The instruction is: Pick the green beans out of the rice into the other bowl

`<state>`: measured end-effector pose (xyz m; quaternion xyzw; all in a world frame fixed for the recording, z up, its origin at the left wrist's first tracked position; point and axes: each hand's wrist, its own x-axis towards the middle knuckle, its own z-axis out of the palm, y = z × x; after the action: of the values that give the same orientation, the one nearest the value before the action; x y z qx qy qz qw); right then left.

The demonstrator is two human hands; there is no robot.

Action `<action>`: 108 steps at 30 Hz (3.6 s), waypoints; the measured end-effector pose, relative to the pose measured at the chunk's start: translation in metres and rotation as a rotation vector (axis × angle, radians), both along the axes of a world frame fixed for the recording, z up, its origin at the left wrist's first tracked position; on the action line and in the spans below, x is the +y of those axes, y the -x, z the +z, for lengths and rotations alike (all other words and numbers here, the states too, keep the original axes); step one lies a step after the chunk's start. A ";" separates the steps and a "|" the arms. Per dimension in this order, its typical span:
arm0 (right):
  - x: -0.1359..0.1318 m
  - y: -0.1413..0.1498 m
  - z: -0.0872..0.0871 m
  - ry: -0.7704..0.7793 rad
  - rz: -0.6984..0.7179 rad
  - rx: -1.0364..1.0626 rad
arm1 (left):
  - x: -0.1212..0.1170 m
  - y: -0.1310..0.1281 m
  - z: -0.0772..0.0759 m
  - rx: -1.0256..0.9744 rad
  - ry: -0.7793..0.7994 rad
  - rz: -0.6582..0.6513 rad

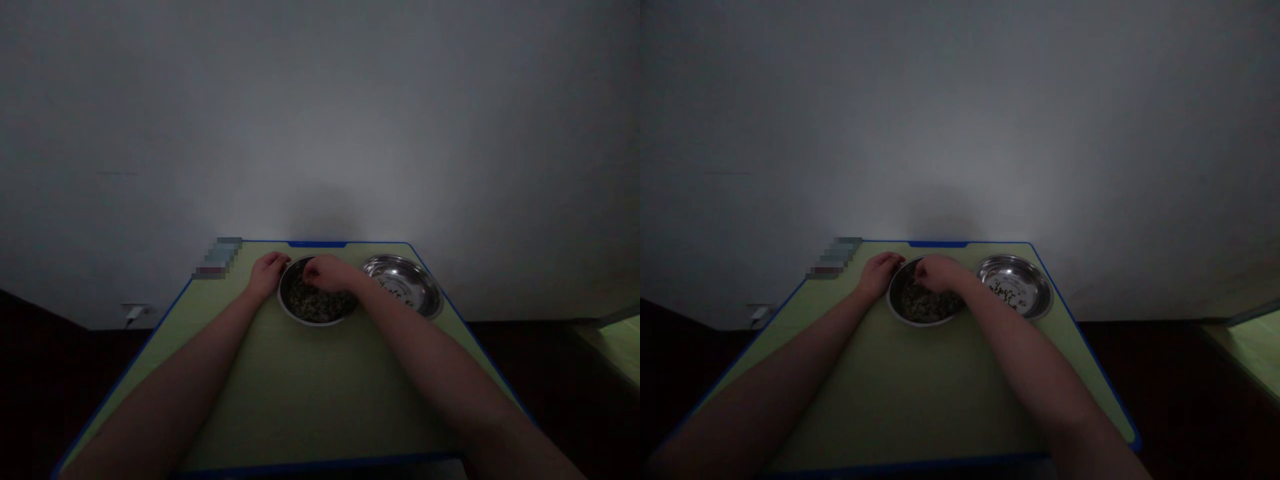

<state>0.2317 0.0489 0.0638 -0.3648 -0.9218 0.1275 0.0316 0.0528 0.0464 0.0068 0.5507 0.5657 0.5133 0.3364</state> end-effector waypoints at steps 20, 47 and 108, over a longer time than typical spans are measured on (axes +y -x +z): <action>-0.026 -0.050 0.019 0.057 -0.038 0.349 | 0.002 0.002 -0.004 -0.015 0.000 -0.014; -0.027 -0.177 -0.006 0.201 -0.382 0.632 | 0.000 0.003 -0.001 -0.012 0.033 -0.050; -0.002 -0.021 0.002 0.043 0.018 0.164 | 0.004 0.002 -0.006 -0.035 -0.020 -0.070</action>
<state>0.2526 0.0466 0.0658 -0.3453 -0.9165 0.1767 0.0978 0.0511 0.0504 0.0009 0.5644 0.5352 0.5163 0.3583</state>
